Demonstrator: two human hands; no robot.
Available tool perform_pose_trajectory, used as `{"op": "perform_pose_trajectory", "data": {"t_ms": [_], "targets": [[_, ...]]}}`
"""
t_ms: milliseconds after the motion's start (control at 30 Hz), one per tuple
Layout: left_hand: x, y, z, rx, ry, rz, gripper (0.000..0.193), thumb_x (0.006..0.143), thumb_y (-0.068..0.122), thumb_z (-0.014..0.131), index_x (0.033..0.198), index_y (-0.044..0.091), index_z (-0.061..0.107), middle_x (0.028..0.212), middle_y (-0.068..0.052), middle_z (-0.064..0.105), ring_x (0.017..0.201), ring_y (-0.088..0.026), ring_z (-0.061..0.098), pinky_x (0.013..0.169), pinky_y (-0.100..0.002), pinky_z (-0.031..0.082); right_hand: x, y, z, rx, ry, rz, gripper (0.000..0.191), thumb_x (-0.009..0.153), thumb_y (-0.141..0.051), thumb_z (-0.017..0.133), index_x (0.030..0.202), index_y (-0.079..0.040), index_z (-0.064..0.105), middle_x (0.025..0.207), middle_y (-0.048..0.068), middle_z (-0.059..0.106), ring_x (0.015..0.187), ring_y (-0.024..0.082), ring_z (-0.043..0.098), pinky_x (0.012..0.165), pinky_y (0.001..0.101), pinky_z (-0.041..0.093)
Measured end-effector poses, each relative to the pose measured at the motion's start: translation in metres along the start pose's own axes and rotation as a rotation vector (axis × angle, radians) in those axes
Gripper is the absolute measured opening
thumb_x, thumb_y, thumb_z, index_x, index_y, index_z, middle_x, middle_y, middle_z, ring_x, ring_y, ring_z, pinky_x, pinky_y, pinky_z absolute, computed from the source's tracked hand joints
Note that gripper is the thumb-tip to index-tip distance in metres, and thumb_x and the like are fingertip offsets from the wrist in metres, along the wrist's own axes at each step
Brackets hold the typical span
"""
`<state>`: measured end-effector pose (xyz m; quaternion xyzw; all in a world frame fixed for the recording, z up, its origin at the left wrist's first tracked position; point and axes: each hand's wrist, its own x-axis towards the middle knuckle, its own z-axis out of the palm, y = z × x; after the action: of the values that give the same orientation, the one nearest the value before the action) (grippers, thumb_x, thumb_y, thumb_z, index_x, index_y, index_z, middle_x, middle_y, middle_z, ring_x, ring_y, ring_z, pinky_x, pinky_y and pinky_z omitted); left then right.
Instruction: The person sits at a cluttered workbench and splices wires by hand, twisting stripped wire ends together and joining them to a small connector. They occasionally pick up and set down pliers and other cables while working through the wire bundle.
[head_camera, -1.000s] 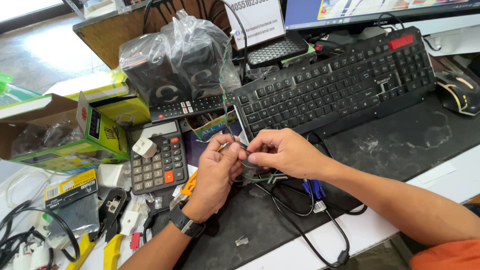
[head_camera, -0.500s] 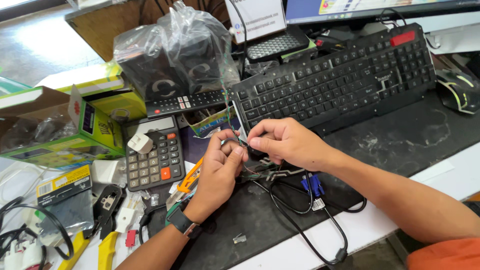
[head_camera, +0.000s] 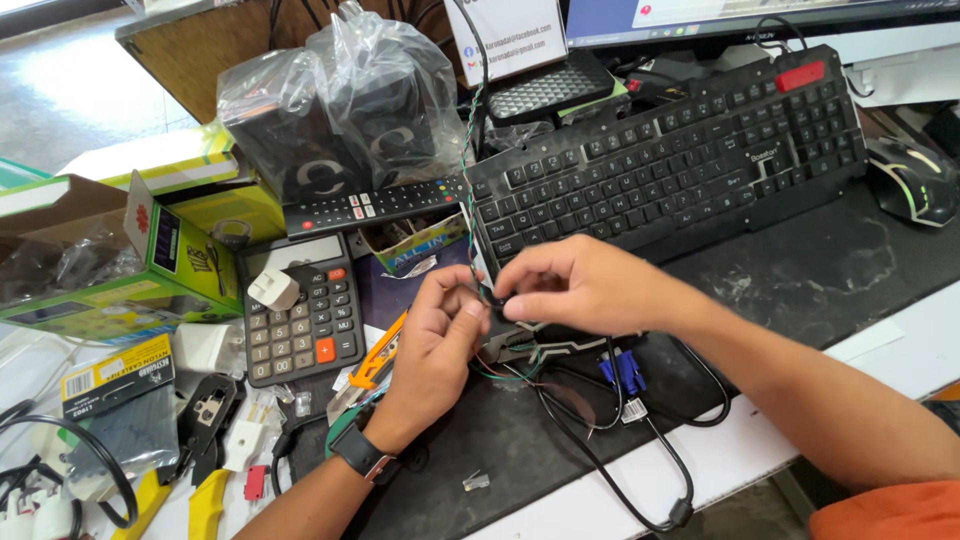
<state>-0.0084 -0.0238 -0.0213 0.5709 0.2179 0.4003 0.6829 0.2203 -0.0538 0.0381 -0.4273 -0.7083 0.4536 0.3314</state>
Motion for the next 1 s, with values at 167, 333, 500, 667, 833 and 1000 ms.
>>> {"op": "perform_pose_trajectory", "data": {"t_ms": [167, 333, 500, 667, 833, 1000], "targets": [[-0.007, 0.011, 0.011, 0.250, -0.113, 0.110, 0.038, 0.106, 0.004, 0.052, 0.142, 0.003, 0.040, 0.089, -0.001, 0.057, 0.079, -0.007, 0.054, 0.068, -0.022, 0.046, -0.001, -0.010, 0.012, 0.011, 0.027, 0.008, 0.016, 0.094, -0.011, 0.072, 0.103, 0.001, 0.066, 0.084, 0.004, 0.070, 0.075, 0.010, 0.067, 0.066, 0.0255, 0.055], [-0.011, 0.025, 0.019, 0.483, -0.073, 0.127, 0.045, 0.102, 0.003, 0.057, 0.143, 0.001, 0.039, 0.083, -0.005, 0.065, 0.070, -0.009, 0.059, 0.061, -0.024, 0.048, 0.001, -0.006, 0.013, 0.409, -0.034, 0.334, 0.007, 0.095, -0.005, 0.063, 0.100, 0.001, 0.062, 0.078, 0.008, 0.065, 0.061, 0.014, 0.062, 0.049, 0.0301, 0.055], [-0.010, 0.030, 0.022, 0.577, -0.052, 0.111, 0.047, 0.097, 0.003, 0.060, 0.141, 0.000, 0.042, 0.085, -0.007, 0.070, 0.064, -0.011, 0.060, 0.054, -0.026, 0.045, 0.001, 0.007, 0.015, 0.454, 0.001, 0.351, 0.005, 0.097, -0.004, 0.060, 0.096, 0.000, 0.061, 0.082, 0.007, 0.062, 0.062, 0.014, 0.062, 0.049, 0.0329, 0.057], [-0.007, 0.026, 0.025, 0.569, 0.041, 0.164, 0.039, 0.098, 0.004, 0.063, 0.133, 0.000, 0.048, 0.089, -0.008, 0.070, 0.069, -0.012, 0.066, 0.058, -0.026, 0.050, 0.003, 0.011, 0.020, 0.446, 0.075, 0.217, 0.005, 0.103, -0.005, 0.055, 0.103, -0.001, 0.058, 0.095, 0.007, 0.065, 0.084, 0.011, 0.071, 0.073, 0.0304, 0.064], [-0.005, 0.025, 0.024, 0.657, 0.123, 0.199, 0.032, 0.094, 0.006, 0.070, 0.122, 0.000, 0.054, 0.086, -0.007, 0.069, 0.067, -0.011, 0.063, 0.057, -0.027, 0.050, 0.002, 0.005, 0.021, 0.586, 0.059, 0.329, 0.004, 0.101, -0.008, 0.051, 0.101, -0.004, 0.051, 0.081, 0.006, 0.058, 0.064, 0.015, 0.065, 0.052, 0.0318, 0.057], [-0.004, 0.024, 0.025, 0.653, 0.177, 0.234, 0.019, 0.092, 0.006, 0.075, 0.105, 0.001, 0.062, 0.082, -0.004, 0.064, 0.063, -0.009, 0.055, 0.055, -0.026, 0.046, 0.004, 0.001, 0.016, 0.695, 0.028, 0.391, 0.004, 0.103, -0.010, 0.052, 0.104, -0.006, 0.051, 0.075, 0.002, 0.051, 0.057, 0.007, 0.049, 0.043, 0.0247, 0.040]]}}
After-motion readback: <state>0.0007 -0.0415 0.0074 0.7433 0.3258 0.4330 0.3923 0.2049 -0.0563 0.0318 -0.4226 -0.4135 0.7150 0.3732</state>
